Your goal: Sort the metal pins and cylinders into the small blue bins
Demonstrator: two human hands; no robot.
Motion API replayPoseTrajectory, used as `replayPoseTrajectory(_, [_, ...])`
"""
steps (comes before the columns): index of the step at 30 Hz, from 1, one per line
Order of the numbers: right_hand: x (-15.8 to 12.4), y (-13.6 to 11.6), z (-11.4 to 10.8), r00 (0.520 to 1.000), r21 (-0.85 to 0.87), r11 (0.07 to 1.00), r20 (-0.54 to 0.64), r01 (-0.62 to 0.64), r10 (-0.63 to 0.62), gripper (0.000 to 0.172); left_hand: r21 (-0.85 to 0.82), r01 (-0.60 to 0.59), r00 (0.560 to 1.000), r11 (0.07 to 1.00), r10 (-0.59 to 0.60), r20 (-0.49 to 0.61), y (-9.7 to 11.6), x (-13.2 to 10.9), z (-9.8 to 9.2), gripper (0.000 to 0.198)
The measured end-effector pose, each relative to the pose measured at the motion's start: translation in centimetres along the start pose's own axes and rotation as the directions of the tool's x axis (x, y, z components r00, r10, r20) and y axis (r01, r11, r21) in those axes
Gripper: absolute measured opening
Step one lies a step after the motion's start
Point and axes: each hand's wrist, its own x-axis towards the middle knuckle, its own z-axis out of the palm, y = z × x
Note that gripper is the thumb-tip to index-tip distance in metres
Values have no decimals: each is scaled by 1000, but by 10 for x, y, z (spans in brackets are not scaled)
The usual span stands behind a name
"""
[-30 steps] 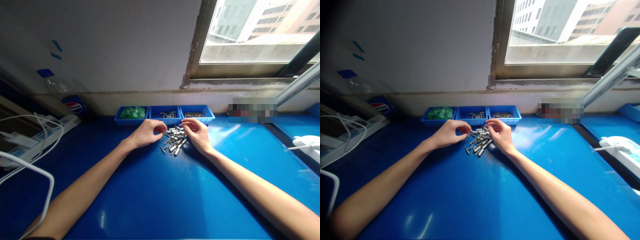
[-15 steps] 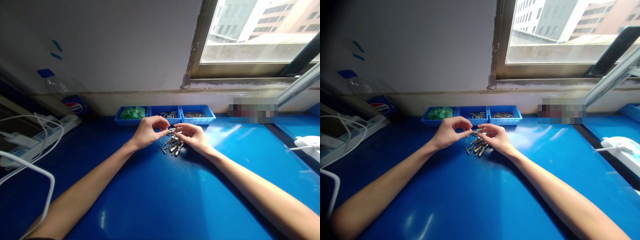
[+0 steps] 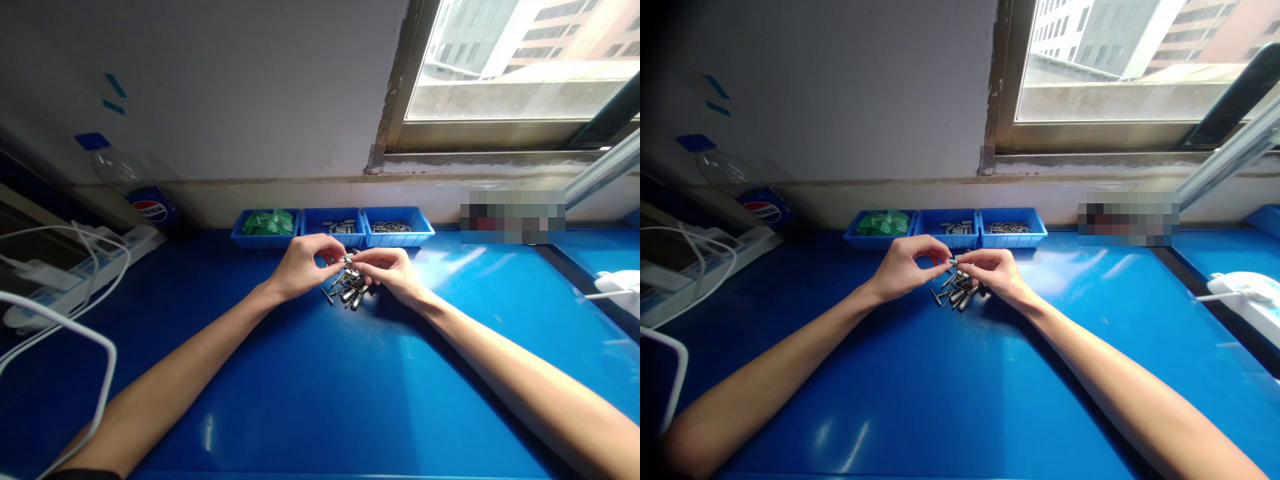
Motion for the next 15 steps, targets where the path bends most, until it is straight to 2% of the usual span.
replayPoseTrajectory(4, [1, 4, 0, 1000, -22, 1000, -20, 6, -7, 36, 78, 38, 999, 996, -39, 11, -4, 0, 1, 12])
replayPoseTrajectory(8, [5, 8, -2, 975, -33, 996, -207, 78, -83, 35, 299, 120, 988, 947, -145, 62, -14, -1, -1, 24])
replayPoseTrajectory(11, [9, 10, -7, 938, -81, 987, -308, 142, -160, 50, 392, 139, 971, 910, -203, 128, -21, -3, -2, 26])
replayPoseTrajectory(13, [11, 12, -10, 935, -110, 982, -307, 152, -179, 64, 415, 156, 963, 896, -232, 140, -23, -4, -3, 26])
replayPoseTrajectory(15, [11, 13, -12, 940, -102, 983, -293, 153, -177, 70, 433, 185, 956, 882, -263, 128, -23, -4, -4, 26])
